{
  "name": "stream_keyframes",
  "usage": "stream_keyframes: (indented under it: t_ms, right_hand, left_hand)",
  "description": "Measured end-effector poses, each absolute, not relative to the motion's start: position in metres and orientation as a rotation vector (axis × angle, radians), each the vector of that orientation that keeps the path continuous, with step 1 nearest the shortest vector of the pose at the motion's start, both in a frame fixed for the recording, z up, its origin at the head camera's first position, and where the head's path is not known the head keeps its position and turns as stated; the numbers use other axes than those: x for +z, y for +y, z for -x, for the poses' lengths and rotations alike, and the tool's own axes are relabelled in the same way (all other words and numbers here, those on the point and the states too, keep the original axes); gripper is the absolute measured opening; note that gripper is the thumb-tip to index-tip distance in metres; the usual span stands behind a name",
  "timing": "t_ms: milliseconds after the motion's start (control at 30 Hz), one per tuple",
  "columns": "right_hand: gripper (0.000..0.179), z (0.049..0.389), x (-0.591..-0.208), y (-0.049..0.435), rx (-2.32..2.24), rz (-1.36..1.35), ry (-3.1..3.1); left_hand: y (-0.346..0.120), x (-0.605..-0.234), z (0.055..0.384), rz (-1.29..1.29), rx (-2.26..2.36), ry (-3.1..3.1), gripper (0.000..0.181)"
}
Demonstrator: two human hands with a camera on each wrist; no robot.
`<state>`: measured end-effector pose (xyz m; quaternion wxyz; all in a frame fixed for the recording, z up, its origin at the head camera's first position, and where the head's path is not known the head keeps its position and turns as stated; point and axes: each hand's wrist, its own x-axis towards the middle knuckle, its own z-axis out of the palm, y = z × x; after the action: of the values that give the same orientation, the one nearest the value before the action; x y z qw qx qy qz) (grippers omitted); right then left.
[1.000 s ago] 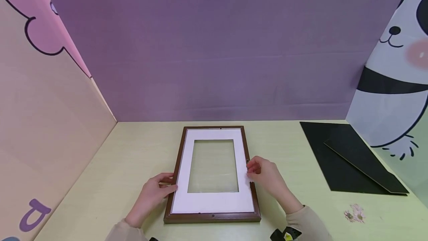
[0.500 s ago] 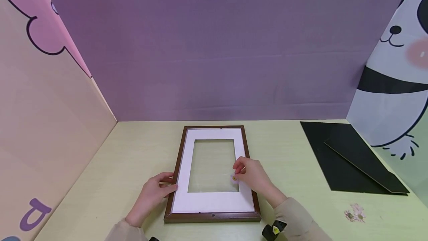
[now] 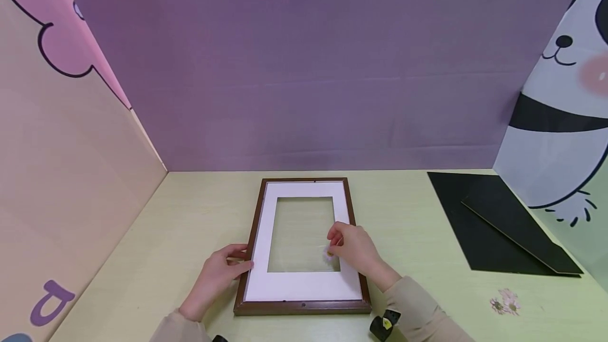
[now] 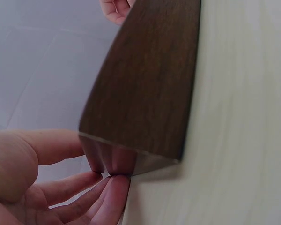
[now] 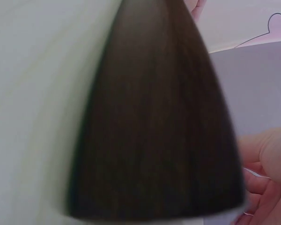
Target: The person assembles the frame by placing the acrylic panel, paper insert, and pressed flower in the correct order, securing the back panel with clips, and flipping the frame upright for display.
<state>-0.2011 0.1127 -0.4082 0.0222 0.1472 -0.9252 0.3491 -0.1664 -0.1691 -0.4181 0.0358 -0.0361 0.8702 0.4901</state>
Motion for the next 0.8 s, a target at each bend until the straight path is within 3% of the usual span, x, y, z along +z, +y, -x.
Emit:
stream_keyframes:
  t_ms: [800]
  right_hand:
    - [0.004,0.172,-0.397,0.189,0.967,-0.198,-2.937]
  left_hand:
    - [-0.171,-0.420,0.170,0.085,1.468,2.691,0.047]
